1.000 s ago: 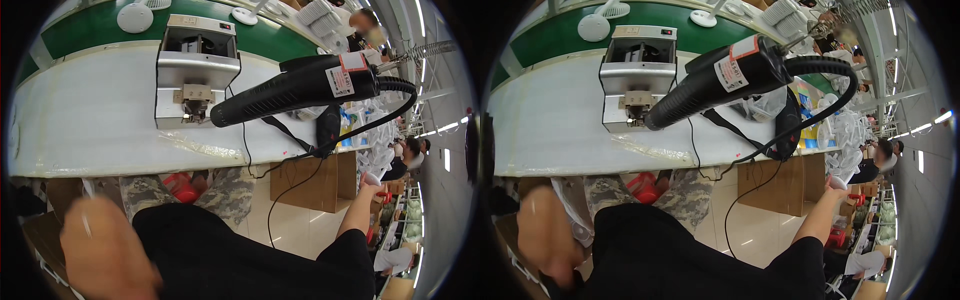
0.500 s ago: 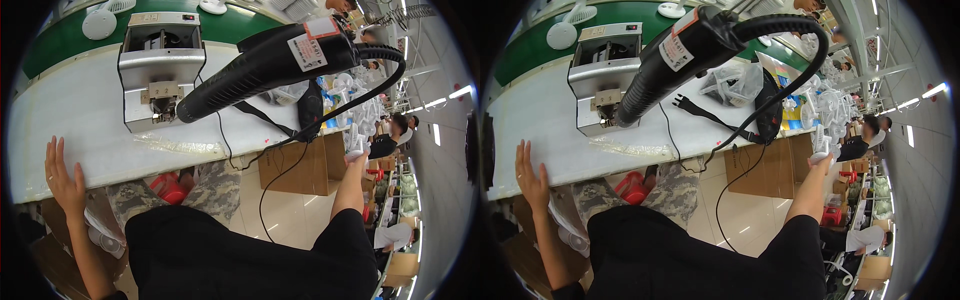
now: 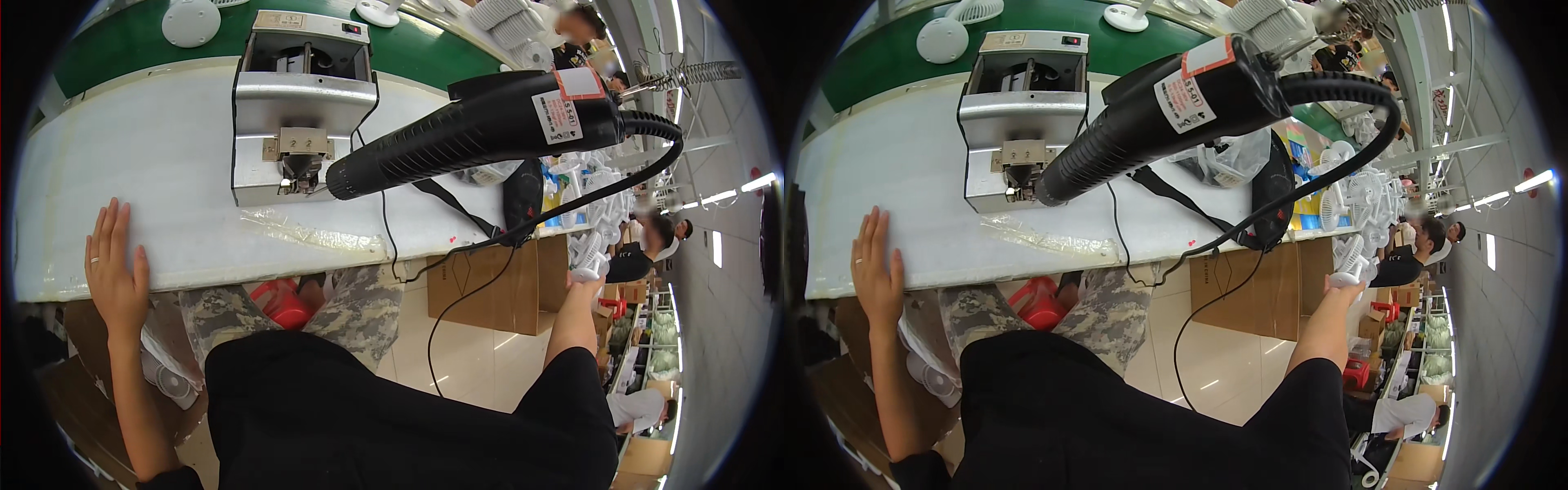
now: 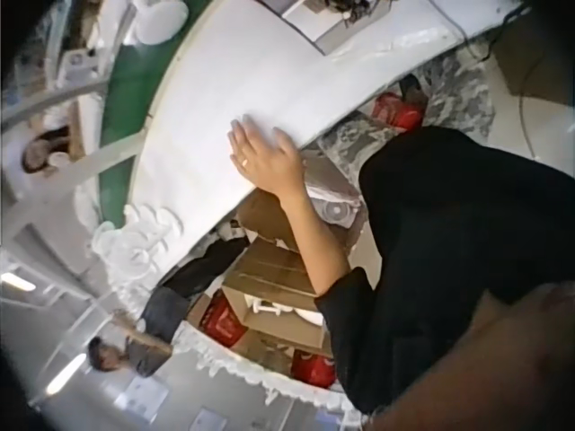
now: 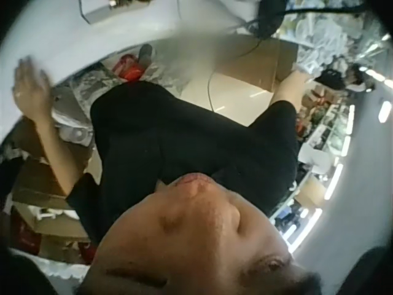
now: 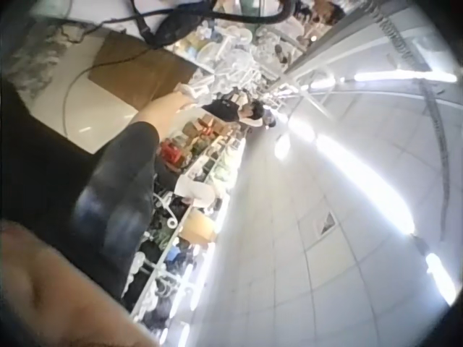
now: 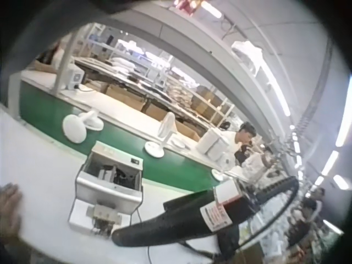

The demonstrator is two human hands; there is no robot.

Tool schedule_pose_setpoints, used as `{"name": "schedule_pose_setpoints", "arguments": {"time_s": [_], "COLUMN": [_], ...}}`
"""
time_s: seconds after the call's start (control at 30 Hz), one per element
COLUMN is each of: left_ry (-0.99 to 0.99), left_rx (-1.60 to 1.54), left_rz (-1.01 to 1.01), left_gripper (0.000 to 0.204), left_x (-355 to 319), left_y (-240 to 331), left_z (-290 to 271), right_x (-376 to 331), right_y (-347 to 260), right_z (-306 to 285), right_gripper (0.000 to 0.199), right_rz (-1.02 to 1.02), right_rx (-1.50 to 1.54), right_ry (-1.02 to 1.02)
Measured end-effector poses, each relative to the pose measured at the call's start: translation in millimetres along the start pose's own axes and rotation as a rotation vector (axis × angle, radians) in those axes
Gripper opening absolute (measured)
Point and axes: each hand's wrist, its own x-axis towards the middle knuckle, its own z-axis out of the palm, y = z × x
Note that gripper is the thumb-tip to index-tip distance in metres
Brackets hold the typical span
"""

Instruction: Assembling small electric fans by joining plastic components and securing them with an electric screwdriver.

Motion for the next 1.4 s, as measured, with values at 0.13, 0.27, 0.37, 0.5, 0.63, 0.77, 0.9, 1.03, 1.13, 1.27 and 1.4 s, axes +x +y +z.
{"name": "schedule_pose_setpoints", "arguments": {"time_s": [0.13, 0.27, 0.37, 0.5, 0.63, 0.77, 0.9, 1.03, 1.13, 1.27, 1.4], "left_ry": [-0.050, -0.052, -0.049, -0.044, -0.029, -0.021, -0.016, 0.007, 0.030, -0.020, -0.126], "left_rx": [0.048, 0.056, 0.045, 0.027, 0.013, 0.038, -0.016, -0.073, -0.112, 0.034, -0.039], "left_rz": [0.021, 0.019, 0.013, 0.006, 0.000, 0.027, -0.004, -0.023, -0.031, 0.042, 0.011], "left_gripper": [0.052, 0.053, 0.053, 0.053, 0.053, 0.054, 0.054, 0.054, 0.054, 0.054, 0.054], "left_x": [1, 0, -1, -1, -1, 0, -1, -1, -1, 1, 6], "left_y": [-3, -2, -3, -6, -8, -8, -8, -9, -9, -9, -15], "left_z": [0, 1, -1, 2, 5, 5, 5, 7, 7, 3, -2], "right_x": [22, 25, 7, -15, -23, -15, -13, -12, -13, -23, 16], "right_y": [-5, -7, -1, -3, -3, -7, -7, -8, -8, -7, -10], "right_z": [-2, -10, -9, -5, -2, -2, 0, -3, -5, -5, -11], "right_gripper": [0.066, 0.064, 0.064, 0.063, 0.063, 0.062, 0.065, 0.066, 0.065, 0.065, 0.066], "right_rz": [0.055, 0.040, 0.014, -0.012, -0.008, -0.019, -0.017, -0.032, -0.046, -0.055, -0.023], "right_rx": [0.071, 0.060, 0.061, 0.070, 0.103, 0.111, 0.146, 0.137, 0.117, 0.106, 0.079], "right_ry": [0.019, 0.018, 0.007, 0.013, 0.062, 0.022, 0.035, 0.047, 0.054, 0.078, 0.051]}}
